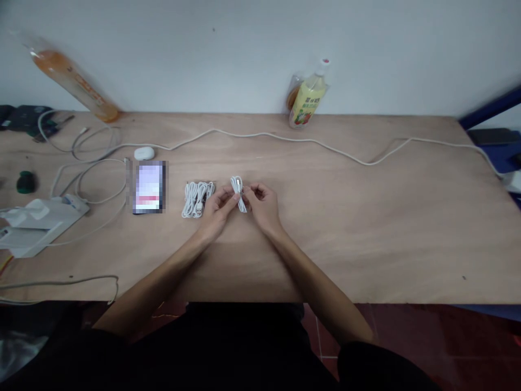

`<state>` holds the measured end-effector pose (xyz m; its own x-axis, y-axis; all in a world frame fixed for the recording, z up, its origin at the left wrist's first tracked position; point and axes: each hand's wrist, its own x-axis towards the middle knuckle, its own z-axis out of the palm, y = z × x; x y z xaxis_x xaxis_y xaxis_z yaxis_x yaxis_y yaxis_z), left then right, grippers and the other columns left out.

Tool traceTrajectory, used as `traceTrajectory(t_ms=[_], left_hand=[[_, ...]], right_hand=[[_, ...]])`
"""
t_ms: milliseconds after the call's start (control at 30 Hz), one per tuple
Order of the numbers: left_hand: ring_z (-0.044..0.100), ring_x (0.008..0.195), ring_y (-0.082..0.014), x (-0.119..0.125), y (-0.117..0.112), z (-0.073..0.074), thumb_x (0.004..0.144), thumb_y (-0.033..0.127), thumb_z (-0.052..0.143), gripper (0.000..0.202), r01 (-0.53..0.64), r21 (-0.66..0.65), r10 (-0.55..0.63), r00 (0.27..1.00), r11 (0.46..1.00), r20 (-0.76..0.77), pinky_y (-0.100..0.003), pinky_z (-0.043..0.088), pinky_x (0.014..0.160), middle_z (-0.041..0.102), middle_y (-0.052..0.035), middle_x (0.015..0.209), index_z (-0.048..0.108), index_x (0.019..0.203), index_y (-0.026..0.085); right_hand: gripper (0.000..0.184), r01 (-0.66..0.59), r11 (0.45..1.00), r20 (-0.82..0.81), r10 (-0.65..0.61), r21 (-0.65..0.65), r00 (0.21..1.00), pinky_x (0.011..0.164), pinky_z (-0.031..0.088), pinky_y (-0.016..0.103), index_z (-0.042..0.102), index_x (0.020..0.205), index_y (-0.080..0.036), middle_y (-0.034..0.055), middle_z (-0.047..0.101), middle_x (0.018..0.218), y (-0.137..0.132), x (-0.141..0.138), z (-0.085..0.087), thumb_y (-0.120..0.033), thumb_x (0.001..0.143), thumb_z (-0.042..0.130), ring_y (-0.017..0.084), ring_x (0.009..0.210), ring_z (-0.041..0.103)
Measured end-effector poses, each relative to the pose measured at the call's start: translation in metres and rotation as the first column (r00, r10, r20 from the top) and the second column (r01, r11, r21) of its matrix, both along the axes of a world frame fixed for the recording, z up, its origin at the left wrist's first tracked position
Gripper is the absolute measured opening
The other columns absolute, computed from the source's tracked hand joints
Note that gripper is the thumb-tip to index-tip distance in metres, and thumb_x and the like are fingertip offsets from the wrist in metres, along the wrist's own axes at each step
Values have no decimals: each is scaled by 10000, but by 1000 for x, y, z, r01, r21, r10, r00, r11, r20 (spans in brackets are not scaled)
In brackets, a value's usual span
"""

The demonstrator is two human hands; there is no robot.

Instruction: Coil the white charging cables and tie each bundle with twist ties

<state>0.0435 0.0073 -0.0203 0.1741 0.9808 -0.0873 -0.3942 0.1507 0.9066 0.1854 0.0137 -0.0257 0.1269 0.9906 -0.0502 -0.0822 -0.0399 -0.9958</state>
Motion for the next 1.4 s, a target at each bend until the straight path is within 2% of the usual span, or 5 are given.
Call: traceTrajectory(t_ms=[300, 500, 767, 967, 1400], left_hand=[[751, 849, -198, 2, 1, -7, 857, 450, 958, 317, -16, -17, 16, 1000, 1000, -17, -322, 570, 868, 812, -28, 880, 832, 1009, 202], [764, 798, -199, -1, 2, -9, 859, 489, 948, 381, -1, -69, 3, 1000, 998, 18, -334, 596, 831, 835, -54, 897, 864, 1079, 189], [733, 770, -178, 0, 1, -8, 870, 477, 937, 366, 13, -98, -6, 998, 995, 70, -310, 568, 780, 828, -72, 930, 872, 1059, 169], [706, 742, -147, -1, 0, -5, 888, 437, 931, 323, 22, -101, -10, 993, 995, 113, -290, 540, 754, 799, -62, 927, 858, 1034, 159], [676, 698, -113, 1, 0, 0, 843, 399, 980, 313, 31, -117, -10, 985, 993, 174, -256, 541, 717, 780, -35, 885, 853, 992, 154]], right_hand=[[451, -38, 999, -40, 37, -2, 998, 480, 437, 263, 635, 848, -261, -61, 559, 639, 4, 7, 1, -645, 799, 867, 121, 515, 495], [324, -41, 991, -9, 42, 130, 999, 497, 431, 263, 713, 957, -278, -37, 624, 756, 3, 13, 6, -567, 879, 837, 125, 562, 506], [92, -237, 921, 419, 93, 308, 903, 622, 512, 328, 822, 1021, -301, 32, 647, 1033, 1, 30, 12, -304, 964, 749, 153, 684, 539], [88, -328, 882, 527, 112, 337, 842, 623, 532, 335, 830, 1069, -309, 43, 610, 1092, 5, 41, 8, -344, 1009, 775, 159, 701, 540], [193, -388, 764, 724, -145, 515, 674, 771, 588, 325, 763, 1081, -276, 77, 674, 1077, 9, 44, -10, -362, 1140, 601, 225, 938, 672]])
